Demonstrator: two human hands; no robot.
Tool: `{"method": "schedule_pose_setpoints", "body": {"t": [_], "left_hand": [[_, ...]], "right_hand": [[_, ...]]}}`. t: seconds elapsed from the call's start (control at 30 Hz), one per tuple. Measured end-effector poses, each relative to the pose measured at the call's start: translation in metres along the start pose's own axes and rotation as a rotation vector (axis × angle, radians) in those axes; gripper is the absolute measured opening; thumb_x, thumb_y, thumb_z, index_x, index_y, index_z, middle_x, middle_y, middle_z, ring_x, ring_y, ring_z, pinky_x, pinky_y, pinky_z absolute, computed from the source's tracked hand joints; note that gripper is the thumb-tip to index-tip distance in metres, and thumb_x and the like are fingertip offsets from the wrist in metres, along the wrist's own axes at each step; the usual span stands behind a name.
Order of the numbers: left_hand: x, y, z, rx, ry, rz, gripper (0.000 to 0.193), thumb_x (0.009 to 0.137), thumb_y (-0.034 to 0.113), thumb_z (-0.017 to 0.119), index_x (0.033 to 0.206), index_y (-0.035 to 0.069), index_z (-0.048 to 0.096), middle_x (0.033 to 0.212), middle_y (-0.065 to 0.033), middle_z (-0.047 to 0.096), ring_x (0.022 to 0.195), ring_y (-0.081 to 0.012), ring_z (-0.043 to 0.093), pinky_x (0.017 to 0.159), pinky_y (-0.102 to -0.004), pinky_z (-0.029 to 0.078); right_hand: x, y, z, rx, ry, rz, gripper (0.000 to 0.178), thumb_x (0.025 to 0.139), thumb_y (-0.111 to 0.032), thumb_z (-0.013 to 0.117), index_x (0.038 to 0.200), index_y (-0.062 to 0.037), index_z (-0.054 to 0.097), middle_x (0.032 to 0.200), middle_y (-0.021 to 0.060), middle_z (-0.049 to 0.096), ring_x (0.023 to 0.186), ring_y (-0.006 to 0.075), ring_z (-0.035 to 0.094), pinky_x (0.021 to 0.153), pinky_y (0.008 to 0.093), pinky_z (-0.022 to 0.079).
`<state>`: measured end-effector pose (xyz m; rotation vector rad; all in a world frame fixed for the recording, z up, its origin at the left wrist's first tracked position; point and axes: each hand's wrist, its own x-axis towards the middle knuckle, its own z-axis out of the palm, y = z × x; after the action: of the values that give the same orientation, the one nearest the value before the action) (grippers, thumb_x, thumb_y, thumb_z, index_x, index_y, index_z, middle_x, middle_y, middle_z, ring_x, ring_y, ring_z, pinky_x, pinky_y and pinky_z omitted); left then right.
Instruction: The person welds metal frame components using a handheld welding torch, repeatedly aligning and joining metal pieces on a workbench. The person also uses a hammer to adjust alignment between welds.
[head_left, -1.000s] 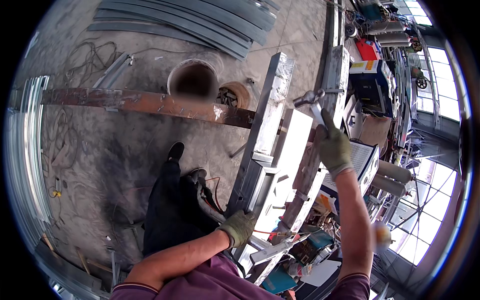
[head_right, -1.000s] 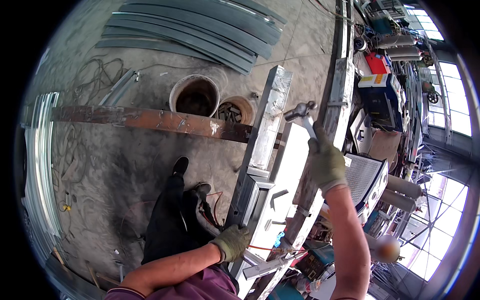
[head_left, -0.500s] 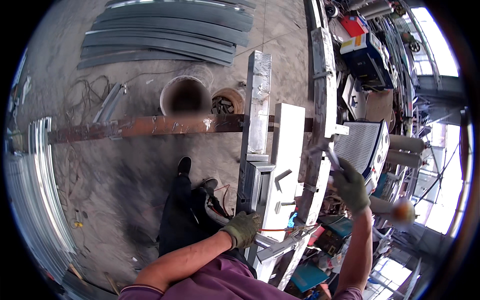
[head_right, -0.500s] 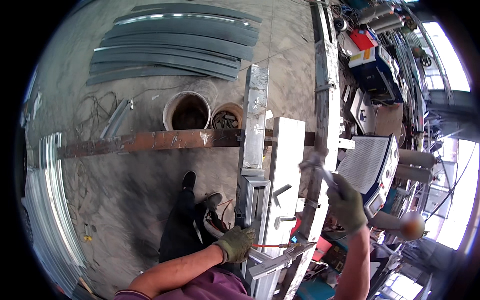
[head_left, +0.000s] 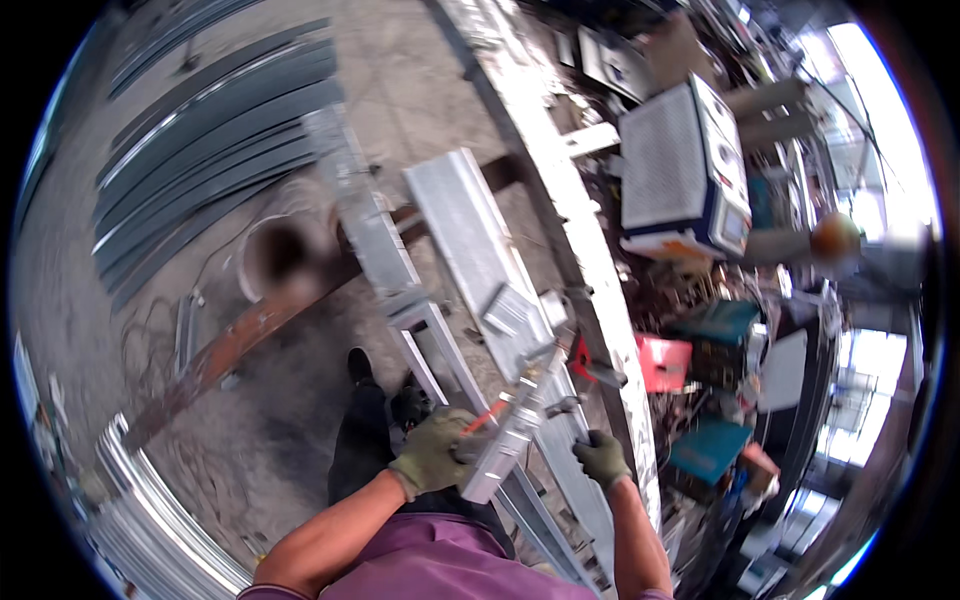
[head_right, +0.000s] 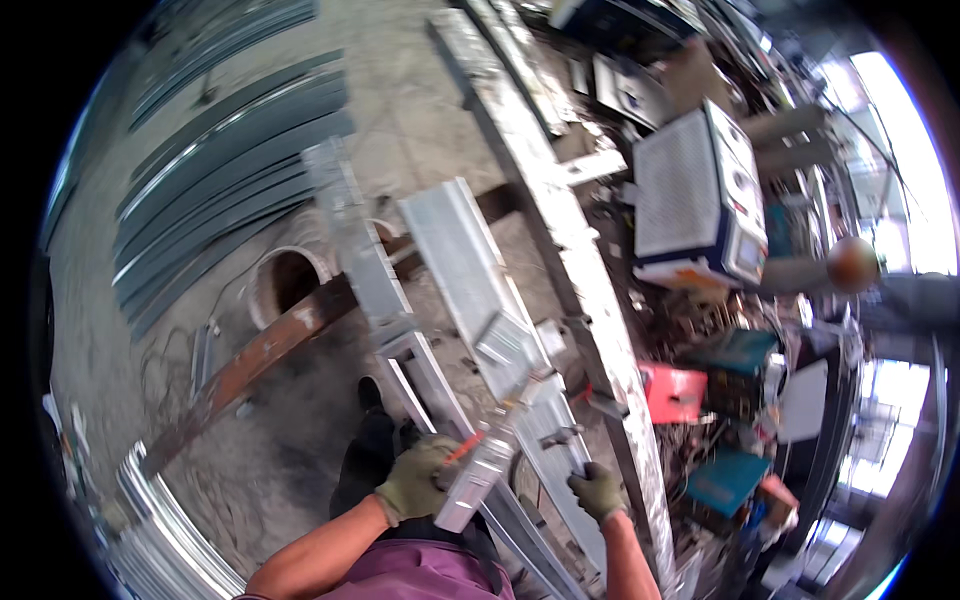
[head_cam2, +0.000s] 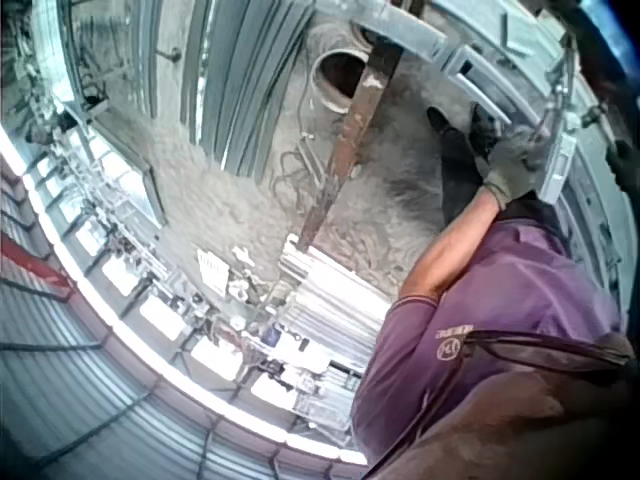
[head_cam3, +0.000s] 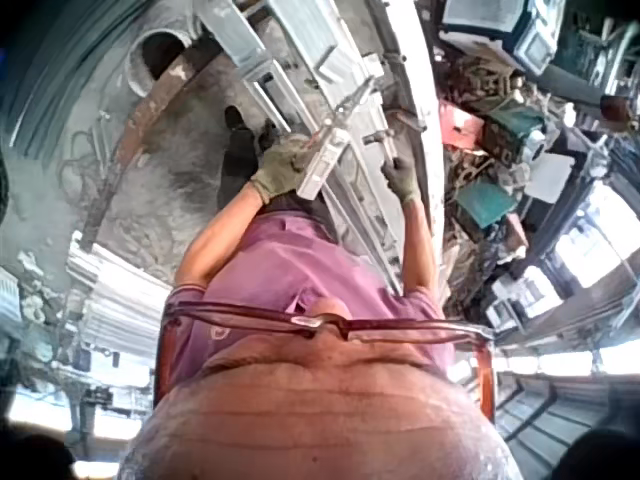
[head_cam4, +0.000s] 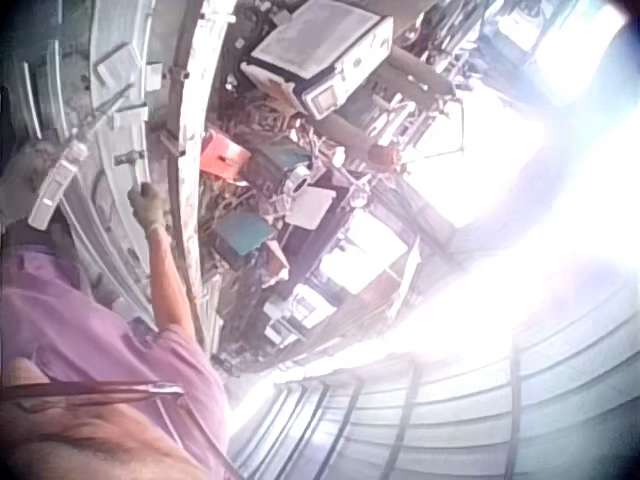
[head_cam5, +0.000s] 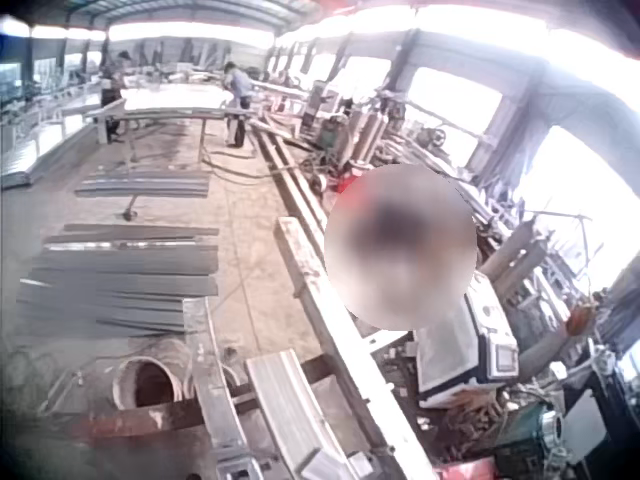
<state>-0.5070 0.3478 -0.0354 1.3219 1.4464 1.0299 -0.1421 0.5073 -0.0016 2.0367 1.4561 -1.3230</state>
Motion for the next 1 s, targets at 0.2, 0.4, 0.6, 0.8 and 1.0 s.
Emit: {"method": "schedule_pose_setpoints", "body": {"t": [0.2, 0.4, 0.6, 0.8, 1.0], "left_hand": [[-0.001, 0.015, 0.008, -0.284, 0.139, -0.271, 0.016, 0.096, 0.018, 0.076, 0.105, 0.008, 0.067, 0.088, -0.0041, 0.066, 0.078, -0.0210, 0.068, 0.073, -0.0341, 0.058], [0.010, 0.051, 0.000, -0.368, 0.079, -0.718, 0.026, 0.095, 0.031, 0.080, 0.093, 0.006, 0.074, 0.079, -0.0086, 0.073, 0.073, -0.0231, 0.074, 0.066, -0.0381, 0.058], [-0.002, 0.032, 0.043, 0.192, 0.144, -0.353, 0.037, 0.094, 0.044, 0.074, 0.102, 0.007, 0.073, 0.095, -0.0168, 0.074, 0.093, -0.0355, 0.072, 0.084, -0.0465, 0.057], [0.017, 0.054, 0.044, -0.042, -0.003, -0.701, 0.036, 0.087, 0.035, 0.078, 0.104, 0.003, 0.074, 0.108, -0.0264, 0.073, 0.098, -0.0431, 0.074, 0.087, -0.0502, 0.058], [0.022, 0.061, 0.034, 0.000, -0.216, -0.359, 0.037, 0.088, 0.024, 0.080, 0.118, 0.005, 0.071, 0.113, -0.0212, 0.072, 0.109, -0.0370, 0.070, 0.098, -0.0444, 0.056]], "right_hand": [[0.043, 0.053, 0.025, -0.147, -0.011, -0.079, 0.054, 0.090, -0.040, 0.076, 0.127, -0.0005, 0.074, 0.111, 0.0209, 0.079, 0.099, 0.0307, 0.077, 0.089, 0.0422, 0.058], [0.080, 0.056, 0.042, -0.332, 0.160, -0.111, 0.054, 0.088, -0.038, 0.078, 0.127, -0.0007, 0.074, 0.120, 0.0233, 0.077, 0.113, 0.0383, 0.074, 0.101, 0.0455, 0.056], [0.023, 0.008, 0.059, -0.269, 0.285, -0.436, 0.060, 0.089, -0.021, 0.078, 0.144, -0.0039, 0.063, 0.130, 0.0221, 0.071, 0.116, 0.0397, 0.071, 0.099, 0.0495, 0.056], [-0.098, -0.152, 0.075, 0.258, -0.244, -0.804, 0.053, 0.091, -0.009, 0.078, 0.140, -0.0003, 0.063, 0.124, 0.0166, 0.072, 0.115, 0.0331, 0.070, 0.101, 0.0439, 0.055], [-0.079, -0.171, 0.110, -0.067, 0.310, -1.146, 0.020, 0.093, -0.018, 0.079, 0.102, -0.0054, 0.067, 0.091, 0.0151, 0.065, 0.081, 0.0388, 0.064, 0.071, 0.0490, 0.052]]}}
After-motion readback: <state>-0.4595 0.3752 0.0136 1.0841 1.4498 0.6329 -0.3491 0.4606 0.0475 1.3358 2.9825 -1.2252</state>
